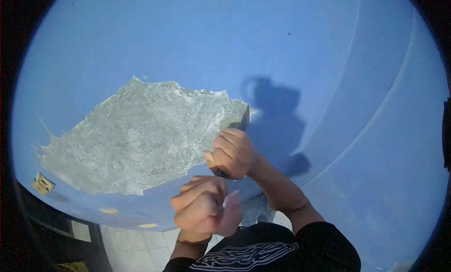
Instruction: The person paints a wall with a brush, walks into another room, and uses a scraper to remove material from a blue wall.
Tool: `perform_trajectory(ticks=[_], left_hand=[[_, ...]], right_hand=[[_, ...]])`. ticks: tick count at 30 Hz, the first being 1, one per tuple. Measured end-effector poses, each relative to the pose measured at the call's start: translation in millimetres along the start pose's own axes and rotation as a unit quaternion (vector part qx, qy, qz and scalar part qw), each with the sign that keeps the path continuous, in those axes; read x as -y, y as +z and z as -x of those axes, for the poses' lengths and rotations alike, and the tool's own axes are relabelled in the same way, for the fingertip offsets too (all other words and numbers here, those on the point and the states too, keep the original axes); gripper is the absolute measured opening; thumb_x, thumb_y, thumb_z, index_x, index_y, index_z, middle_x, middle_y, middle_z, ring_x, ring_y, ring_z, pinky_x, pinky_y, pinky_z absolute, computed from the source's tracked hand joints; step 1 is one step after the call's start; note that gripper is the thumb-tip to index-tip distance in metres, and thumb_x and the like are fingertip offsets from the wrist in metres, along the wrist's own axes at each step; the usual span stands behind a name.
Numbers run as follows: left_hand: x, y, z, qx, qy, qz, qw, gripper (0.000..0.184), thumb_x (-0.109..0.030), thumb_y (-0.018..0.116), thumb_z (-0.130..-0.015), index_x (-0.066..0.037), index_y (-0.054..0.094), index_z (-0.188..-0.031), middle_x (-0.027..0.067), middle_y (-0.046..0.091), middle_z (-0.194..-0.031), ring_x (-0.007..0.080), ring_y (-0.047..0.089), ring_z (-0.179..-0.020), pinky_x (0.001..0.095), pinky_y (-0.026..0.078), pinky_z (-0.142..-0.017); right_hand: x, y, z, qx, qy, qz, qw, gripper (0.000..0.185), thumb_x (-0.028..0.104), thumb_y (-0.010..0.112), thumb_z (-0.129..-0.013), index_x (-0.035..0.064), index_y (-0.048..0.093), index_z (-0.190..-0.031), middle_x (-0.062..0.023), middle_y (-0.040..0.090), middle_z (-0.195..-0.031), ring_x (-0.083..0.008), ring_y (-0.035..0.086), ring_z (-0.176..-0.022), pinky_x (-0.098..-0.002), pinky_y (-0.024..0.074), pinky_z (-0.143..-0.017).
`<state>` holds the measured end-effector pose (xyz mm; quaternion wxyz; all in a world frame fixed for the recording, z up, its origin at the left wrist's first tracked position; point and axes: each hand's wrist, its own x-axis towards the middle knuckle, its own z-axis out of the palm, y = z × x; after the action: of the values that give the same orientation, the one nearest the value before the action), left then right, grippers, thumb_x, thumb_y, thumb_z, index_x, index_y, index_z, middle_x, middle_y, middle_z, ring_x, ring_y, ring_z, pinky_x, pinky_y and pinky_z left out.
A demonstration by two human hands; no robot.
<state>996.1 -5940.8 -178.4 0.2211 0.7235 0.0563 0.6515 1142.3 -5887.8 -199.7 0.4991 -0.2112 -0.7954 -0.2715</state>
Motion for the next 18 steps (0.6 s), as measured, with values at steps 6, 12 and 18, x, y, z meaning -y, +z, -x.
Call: perform_trajectory(ticks=[6,12,18], left_hand=[[-19,-25,0,0.107,-0.001,-0.123,0.987,0.032,-0.006,0.066,-0.075,-0.005,0.043,-0.053,0.0088,0.053,-0.051,0.0152,0.055,-0.046,0.0272,0.046,-0.049],[-20,-23,2,0.044,-0.04,-0.071,0.996,0.035,-0.007,0.069,-0.073,-0.008,0.042,-0.051,0.0078,0.054,-0.05,0.015,0.054,-0.045,0.0249,0.044,-0.049],[20,7,-8,0.018,0.012,-0.165,0.986,0.039,-0.009,0.072,-0.074,-0.011,0.04,-0.051,0.0058,0.047,-0.047,0.0121,0.046,-0.041,0.0249,0.038,-0.043]], right_hand=[[17,-5,-19,0.009,-0.044,-0.019,0.999,0.024,0.0,0.066,-0.074,0.0053,0.042,-0.071,-0.0043,0.037,-0.06,-0.019,0.039,-0.047,-0.0337,0.0305,-0.041],[7,9,6,-0.022,-0.019,0.078,0.997,0.01,0.018,0.062,-0.079,0.0099,0.061,-0.085,-0.0042,0.053,-0.066,-0.0261,0.054,-0.055,-0.0399,0.0438,-0.052],[-23,10,46,-0.003,0.089,0.104,0.991,0.011,0.018,0.068,-0.078,0.0103,0.061,-0.077,-0.0023,0.047,-0.06,-0.0271,0.049,-0.051,-0.0405,0.0422,-0.049]])
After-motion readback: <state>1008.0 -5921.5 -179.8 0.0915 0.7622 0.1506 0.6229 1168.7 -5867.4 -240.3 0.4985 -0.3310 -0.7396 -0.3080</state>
